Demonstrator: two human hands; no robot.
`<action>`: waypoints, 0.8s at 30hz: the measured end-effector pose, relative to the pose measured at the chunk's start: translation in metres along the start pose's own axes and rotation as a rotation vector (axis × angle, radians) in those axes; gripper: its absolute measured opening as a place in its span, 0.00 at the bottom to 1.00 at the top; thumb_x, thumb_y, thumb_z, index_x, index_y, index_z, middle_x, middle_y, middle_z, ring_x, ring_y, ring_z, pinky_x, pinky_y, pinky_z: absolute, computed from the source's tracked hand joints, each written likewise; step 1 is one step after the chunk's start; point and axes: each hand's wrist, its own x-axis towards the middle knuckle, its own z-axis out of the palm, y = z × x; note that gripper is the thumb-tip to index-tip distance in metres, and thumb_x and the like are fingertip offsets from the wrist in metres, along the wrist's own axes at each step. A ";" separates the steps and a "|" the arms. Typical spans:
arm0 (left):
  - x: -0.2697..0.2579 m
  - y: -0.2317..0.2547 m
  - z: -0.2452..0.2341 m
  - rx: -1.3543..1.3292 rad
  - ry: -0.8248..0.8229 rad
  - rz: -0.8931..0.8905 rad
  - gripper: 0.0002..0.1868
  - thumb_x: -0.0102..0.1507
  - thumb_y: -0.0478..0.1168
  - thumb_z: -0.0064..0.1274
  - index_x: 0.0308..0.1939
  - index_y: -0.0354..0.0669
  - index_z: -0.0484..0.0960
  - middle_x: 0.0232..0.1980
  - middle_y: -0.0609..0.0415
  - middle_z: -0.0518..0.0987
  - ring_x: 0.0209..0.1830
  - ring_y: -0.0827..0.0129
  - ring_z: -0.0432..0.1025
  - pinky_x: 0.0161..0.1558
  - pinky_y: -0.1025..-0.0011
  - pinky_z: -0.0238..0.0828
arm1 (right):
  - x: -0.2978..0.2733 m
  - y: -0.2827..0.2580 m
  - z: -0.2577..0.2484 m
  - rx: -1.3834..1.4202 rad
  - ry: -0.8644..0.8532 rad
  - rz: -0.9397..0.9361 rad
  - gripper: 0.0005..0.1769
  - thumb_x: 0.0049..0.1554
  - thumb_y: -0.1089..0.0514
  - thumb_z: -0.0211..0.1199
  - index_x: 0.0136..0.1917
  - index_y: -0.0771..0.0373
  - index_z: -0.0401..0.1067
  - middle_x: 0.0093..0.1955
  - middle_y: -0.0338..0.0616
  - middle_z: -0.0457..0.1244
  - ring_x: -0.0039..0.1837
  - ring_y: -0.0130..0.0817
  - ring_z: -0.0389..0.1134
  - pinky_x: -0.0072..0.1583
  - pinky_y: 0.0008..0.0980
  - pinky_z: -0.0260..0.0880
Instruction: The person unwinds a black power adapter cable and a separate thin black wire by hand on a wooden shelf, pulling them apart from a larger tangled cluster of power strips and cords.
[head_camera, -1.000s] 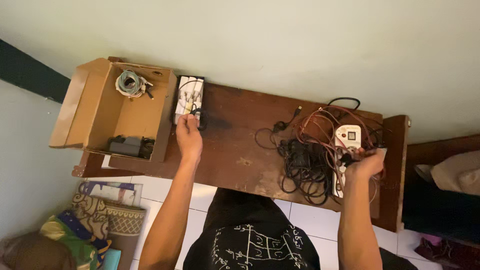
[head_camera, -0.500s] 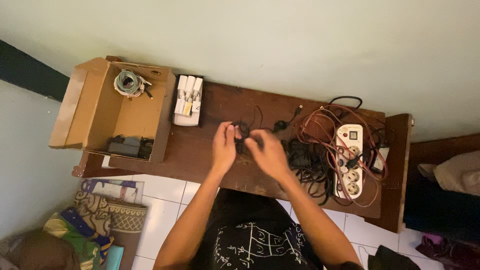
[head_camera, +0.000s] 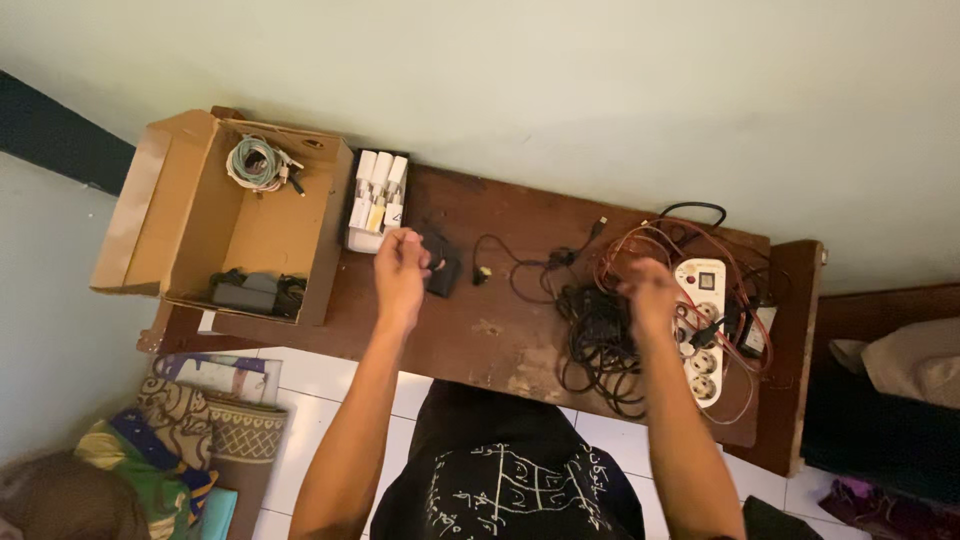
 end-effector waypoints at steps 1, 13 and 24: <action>0.001 0.004 -0.001 0.039 -0.014 0.041 0.10 0.74 0.44 0.48 0.47 0.39 0.74 0.31 0.61 0.69 0.30 0.77 0.62 0.31 0.75 0.59 | 0.011 0.016 -0.017 -0.017 0.118 0.072 0.15 0.72 0.54 0.51 0.49 0.63 0.73 0.43 0.38 0.66 0.39 0.26 0.66 0.42 0.29 0.68; -0.038 0.040 0.062 0.332 -0.159 0.206 0.08 0.71 0.40 0.49 0.44 0.37 0.75 0.32 0.60 0.74 0.31 0.79 0.67 0.35 0.76 0.66 | -0.099 -0.181 0.134 -0.445 -0.463 -0.527 0.17 0.62 0.55 0.61 0.61 0.66 0.72 0.61 0.57 0.66 0.63 0.51 0.67 0.63 0.44 0.66; -0.018 0.059 0.055 0.137 -0.066 0.196 0.08 0.72 0.41 0.47 0.45 0.39 0.74 0.31 0.60 0.73 0.30 0.80 0.68 0.36 0.74 0.82 | -0.092 -0.165 0.115 -0.389 -0.235 -0.408 0.10 0.65 0.61 0.55 0.45 0.65 0.74 0.39 0.48 0.69 0.38 0.33 0.69 0.41 0.33 0.68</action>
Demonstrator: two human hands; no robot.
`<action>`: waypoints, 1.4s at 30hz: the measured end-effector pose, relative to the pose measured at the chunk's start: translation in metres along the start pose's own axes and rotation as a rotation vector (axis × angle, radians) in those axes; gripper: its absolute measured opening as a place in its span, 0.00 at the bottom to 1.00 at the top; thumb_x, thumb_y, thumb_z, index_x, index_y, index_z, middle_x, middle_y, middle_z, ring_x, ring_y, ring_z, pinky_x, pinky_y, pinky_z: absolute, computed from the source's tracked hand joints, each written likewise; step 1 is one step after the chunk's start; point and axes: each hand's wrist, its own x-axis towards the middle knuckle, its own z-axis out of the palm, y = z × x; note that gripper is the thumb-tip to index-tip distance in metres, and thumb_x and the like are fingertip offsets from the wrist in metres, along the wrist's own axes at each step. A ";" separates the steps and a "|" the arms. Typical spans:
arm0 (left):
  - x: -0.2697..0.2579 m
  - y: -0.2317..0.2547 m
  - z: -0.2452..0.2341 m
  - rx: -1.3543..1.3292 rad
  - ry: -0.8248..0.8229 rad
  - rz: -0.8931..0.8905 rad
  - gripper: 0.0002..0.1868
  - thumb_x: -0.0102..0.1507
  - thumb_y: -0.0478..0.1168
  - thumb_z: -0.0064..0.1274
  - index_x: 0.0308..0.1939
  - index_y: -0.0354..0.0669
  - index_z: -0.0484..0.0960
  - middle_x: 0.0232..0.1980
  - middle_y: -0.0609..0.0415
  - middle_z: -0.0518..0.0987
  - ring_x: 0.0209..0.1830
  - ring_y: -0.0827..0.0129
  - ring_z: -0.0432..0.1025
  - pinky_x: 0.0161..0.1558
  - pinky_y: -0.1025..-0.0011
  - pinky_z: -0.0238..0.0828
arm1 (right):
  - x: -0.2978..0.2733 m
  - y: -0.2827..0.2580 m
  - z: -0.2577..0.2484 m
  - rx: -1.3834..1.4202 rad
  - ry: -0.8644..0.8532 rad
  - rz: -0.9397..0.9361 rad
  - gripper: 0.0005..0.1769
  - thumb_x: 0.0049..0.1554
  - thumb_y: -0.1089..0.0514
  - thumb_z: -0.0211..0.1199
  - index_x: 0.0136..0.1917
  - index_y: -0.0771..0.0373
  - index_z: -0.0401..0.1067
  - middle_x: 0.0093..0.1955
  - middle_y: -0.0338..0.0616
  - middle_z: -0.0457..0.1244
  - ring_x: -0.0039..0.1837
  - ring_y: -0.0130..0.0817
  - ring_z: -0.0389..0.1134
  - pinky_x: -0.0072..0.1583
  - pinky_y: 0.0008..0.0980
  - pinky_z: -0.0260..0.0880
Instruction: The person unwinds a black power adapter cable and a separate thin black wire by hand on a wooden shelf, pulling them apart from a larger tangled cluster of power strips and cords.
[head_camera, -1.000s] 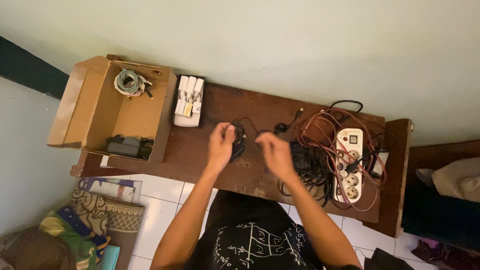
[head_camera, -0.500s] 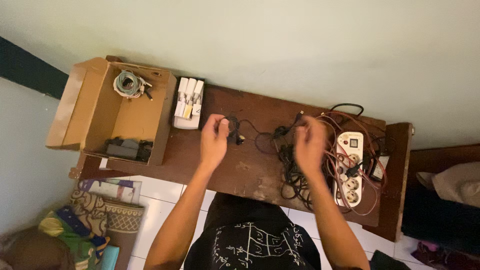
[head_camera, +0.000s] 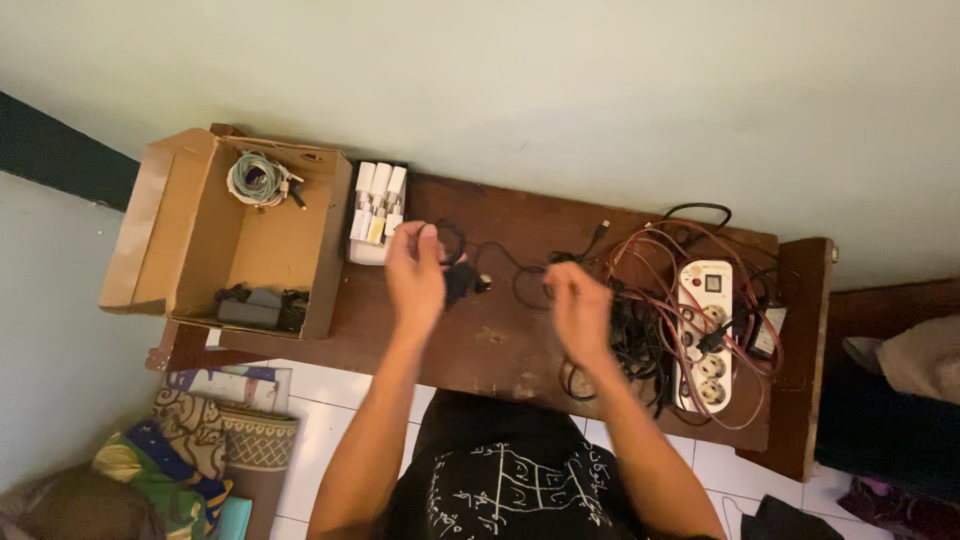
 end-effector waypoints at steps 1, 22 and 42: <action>0.003 0.002 -0.005 0.051 -0.001 0.037 0.08 0.72 0.41 0.47 0.45 0.38 0.74 0.32 0.60 0.73 0.31 0.80 0.68 0.36 0.73 0.81 | 0.002 0.006 -0.007 -0.002 0.016 0.032 0.10 0.66 0.61 0.55 0.45 0.65 0.75 0.38 0.46 0.69 0.36 0.29 0.67 0.39 0.32 0.66; -0.035 -0.034 -0.038 0.467 -0.143 -0.271 0.21 0.71 0.49 0.42 0.36 0.35 0.81 0.21 0.57 0.73 0.23 0.73 0.71 0.31 0.71 0.66 | -0.041 0.050 0.042 -0.230 0.194 -0.272 0.05 0.62 0.63 0.65 0.52 0.62 0.71 0.58 0.46 0.58 0.64 0.45 0.57 0.67 0.46 0.54; -0.048 -0.044 -0.079 0.021 0.095 -0.386 0.19 0.71 0.50 0.50 0.41 0.36 0.83 0.37 0.57 0.78 0.38 0.77 0.73 0.38 0.70 0.81 | -0.016 0.092 0.158 -0.645 -0.709 0.147 0.23 0.55 0.56 0.66 0.64 0.59 0.72 0.70 0.52 0.58 0.70 0.53 0.58 0.69 0.44 0.62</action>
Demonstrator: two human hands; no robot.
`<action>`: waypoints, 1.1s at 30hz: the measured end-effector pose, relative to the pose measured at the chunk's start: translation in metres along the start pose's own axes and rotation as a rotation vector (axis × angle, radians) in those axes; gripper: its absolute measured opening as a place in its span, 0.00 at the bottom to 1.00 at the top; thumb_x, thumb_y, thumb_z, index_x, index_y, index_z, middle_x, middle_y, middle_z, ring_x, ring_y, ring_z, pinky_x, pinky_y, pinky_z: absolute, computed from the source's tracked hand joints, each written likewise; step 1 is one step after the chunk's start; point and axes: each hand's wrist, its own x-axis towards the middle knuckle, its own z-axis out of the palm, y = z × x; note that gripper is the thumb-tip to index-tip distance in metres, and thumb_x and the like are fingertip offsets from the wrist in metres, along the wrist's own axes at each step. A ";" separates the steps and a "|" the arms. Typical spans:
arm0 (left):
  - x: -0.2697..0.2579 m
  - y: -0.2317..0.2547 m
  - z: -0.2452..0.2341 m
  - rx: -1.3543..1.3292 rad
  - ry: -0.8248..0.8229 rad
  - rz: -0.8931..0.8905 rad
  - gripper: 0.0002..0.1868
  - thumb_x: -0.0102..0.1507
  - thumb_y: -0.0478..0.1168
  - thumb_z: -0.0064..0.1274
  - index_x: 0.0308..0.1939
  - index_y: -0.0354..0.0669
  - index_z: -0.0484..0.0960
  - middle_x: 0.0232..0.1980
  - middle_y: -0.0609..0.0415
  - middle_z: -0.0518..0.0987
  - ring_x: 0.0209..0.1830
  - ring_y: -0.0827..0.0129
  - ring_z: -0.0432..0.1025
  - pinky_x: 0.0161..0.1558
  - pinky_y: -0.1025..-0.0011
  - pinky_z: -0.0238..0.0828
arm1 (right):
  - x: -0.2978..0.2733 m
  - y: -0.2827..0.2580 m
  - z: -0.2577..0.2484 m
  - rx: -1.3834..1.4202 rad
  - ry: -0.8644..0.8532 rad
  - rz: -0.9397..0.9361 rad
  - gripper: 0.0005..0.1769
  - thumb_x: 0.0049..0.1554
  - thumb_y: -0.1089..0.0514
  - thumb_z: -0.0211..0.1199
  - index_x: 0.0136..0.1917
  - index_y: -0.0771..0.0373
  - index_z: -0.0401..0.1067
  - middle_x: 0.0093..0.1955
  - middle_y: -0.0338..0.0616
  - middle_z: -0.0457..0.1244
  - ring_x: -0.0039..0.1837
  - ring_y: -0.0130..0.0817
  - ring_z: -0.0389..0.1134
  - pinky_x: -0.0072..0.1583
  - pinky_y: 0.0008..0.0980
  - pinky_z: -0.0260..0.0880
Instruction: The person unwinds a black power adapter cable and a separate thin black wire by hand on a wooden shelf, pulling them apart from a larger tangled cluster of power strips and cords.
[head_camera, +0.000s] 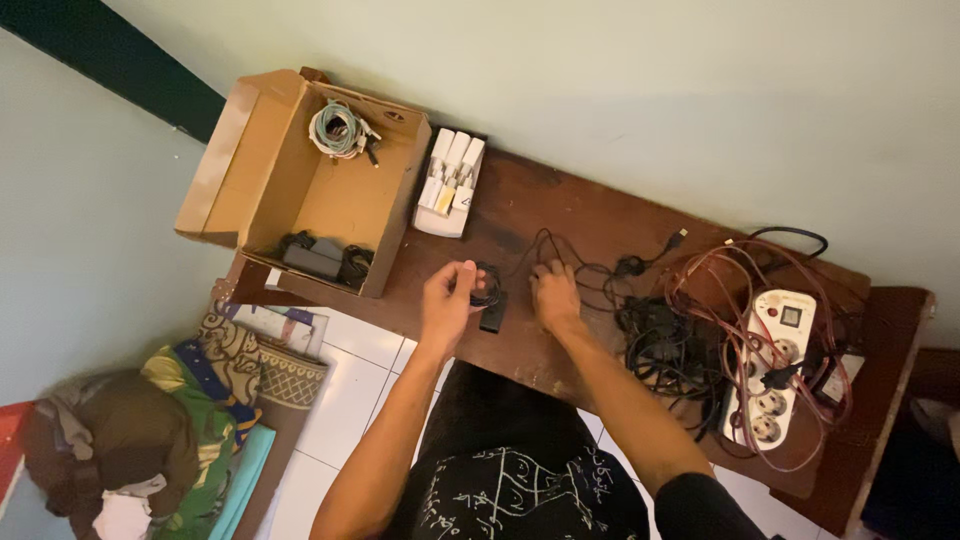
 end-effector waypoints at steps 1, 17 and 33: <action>0.000 0.000 0.000 -0.008 -0.010 -0.003 0.18 0.70 0.49 0.50 0.41 0.36 0.82 0.38 0.57 0.78 0.39 0.77 0.73 0.39 0.70 0.81 | -0.001 0.001 0.002 -0.030 -0.072 0.046 0.24 0.53 0.56 0.69 0.62 0.59 0.73 0.69 0.49 0.60 0.71 0.50 0.59 0.70 0.42 0.63; 0.009 -0.015 0.024 -0.024 -0.068 0.014 0.15 0.69 0.46 0.51 0.43 0.37 0.83 0.40 0.57 0.81 0.40 0.76 0.77 0.40 0.73 0.83 | -0.035 -0.023 -0.038 1.993 -0.160 0.117 0.21 0.58 0.69 0.57 0.64 0.56 0.68 0.51 0.38 0.64 0.55 0.28 0.67 0.59 0.30 0.70; -0.006 -0.011 0.043 0.335 0.062 0.331 0.13 0.67 0.43 0.56 0.44 0.36 0.87 0.42 0.50 0.83 0.42 0.64 0.78 0.45 0.68 0.73 | -0.076 -0.044 -0.077 1.698 -0.147 0.052 0.19 0.60 0.65 0.63 0.65 0.64 0.68 0.59 0.39 0.65 0.62 0.29 0.66 0.65 0.33 0.65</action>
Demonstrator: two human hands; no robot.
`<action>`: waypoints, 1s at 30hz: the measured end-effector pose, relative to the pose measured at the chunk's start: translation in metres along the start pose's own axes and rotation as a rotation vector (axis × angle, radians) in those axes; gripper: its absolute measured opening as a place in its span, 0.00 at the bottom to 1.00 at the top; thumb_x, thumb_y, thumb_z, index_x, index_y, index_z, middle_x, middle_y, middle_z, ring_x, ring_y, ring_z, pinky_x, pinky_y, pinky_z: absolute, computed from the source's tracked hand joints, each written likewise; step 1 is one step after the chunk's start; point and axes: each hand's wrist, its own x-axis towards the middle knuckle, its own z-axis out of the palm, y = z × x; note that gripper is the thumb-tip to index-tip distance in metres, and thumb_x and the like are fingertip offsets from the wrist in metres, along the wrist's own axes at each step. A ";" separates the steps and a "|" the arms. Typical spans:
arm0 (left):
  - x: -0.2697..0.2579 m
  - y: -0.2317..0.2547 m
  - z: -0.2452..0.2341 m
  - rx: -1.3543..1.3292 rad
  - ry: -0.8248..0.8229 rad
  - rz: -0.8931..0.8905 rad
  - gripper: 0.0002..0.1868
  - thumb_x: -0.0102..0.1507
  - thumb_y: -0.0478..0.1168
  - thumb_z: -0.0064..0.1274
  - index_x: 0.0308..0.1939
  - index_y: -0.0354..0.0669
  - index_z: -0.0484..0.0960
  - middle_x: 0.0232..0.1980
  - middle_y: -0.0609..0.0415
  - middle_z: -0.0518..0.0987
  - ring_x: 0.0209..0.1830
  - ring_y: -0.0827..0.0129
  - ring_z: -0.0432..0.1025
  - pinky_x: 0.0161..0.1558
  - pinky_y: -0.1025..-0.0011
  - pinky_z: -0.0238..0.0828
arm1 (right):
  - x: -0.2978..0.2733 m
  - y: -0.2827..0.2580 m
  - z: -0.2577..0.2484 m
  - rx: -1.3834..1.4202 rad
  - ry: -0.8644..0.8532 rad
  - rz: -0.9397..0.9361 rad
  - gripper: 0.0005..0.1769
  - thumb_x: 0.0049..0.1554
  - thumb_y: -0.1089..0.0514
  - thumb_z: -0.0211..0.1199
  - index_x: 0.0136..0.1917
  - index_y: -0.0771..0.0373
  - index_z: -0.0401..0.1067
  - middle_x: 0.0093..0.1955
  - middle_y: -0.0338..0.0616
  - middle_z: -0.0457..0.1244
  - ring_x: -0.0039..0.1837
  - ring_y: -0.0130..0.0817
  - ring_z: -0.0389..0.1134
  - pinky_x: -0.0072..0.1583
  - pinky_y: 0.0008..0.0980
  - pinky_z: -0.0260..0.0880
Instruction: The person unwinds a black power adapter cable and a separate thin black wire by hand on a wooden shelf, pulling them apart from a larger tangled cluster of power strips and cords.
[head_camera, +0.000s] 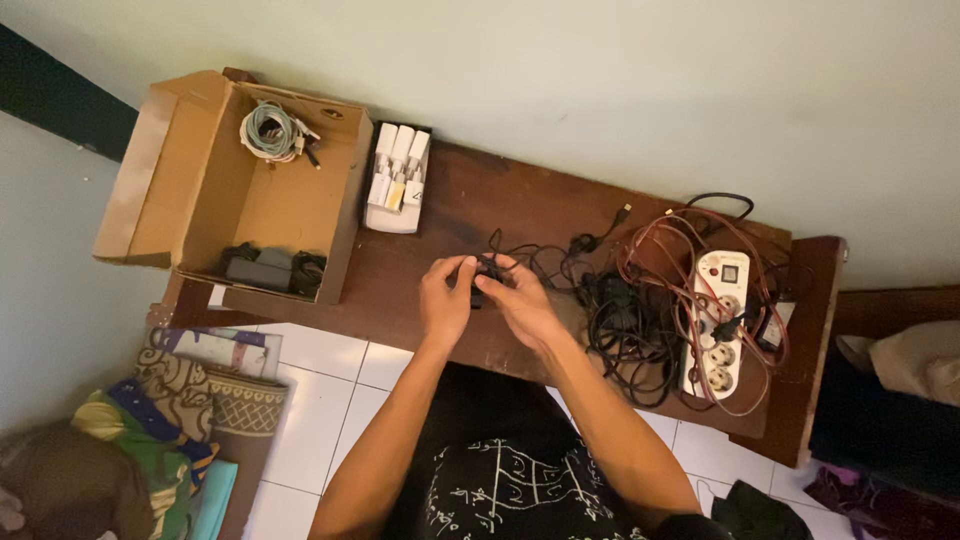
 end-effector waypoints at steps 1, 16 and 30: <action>0.000 0.003 -0.001 0.013 -0.030 -0.044 0.13 0.68 0.44 0.55 0.44 0.37 0.86 0.41 0.50 0.83 0.41 0.64 0.78 0.44 0.67 0.73 | -0.001 -0.003 0.001 -0.032 -0.010 -0.005 0.20 0.60 0.65 0.64 0.65 0.65 0.68 0.59 0.41 0.65 0.62 0.29 0.66 0.64 0.33 0.66; 0.006 0.048 -0.034 0.574 -0.319 0.388 0.10 0.67 0.42 0.55 0.49 0.42 0.77 0.42 0.44 0.83 0.41 0.46 0.78 0.40 0.53 0.73 | -0.004 -0.028 -0.006 -0.771 -0.134 -0.149 0.29 0.55 0.64 0.63 0.70 0.62 0.69 0.53 0.42 0.63 0.47 0.28 0.65 0.45 0.31 0.69; 0.024 0.020 -0.038 0.461 -0.110 0.407 0.08 0.69 0.38 0.53 0.48 0.37 0.80 0.40 0.40 0.83 0.38 0.47 0.79 0.41 0.56 0.75 | -0.035 -0.021 -0.035 -1.175 0.287 -0.422 0.17 0.59 0.56 0.63 0.61 0.61 0.78 0.56 0.56 0.71 0.52 0.46 0.73 0.55 0.41 0.72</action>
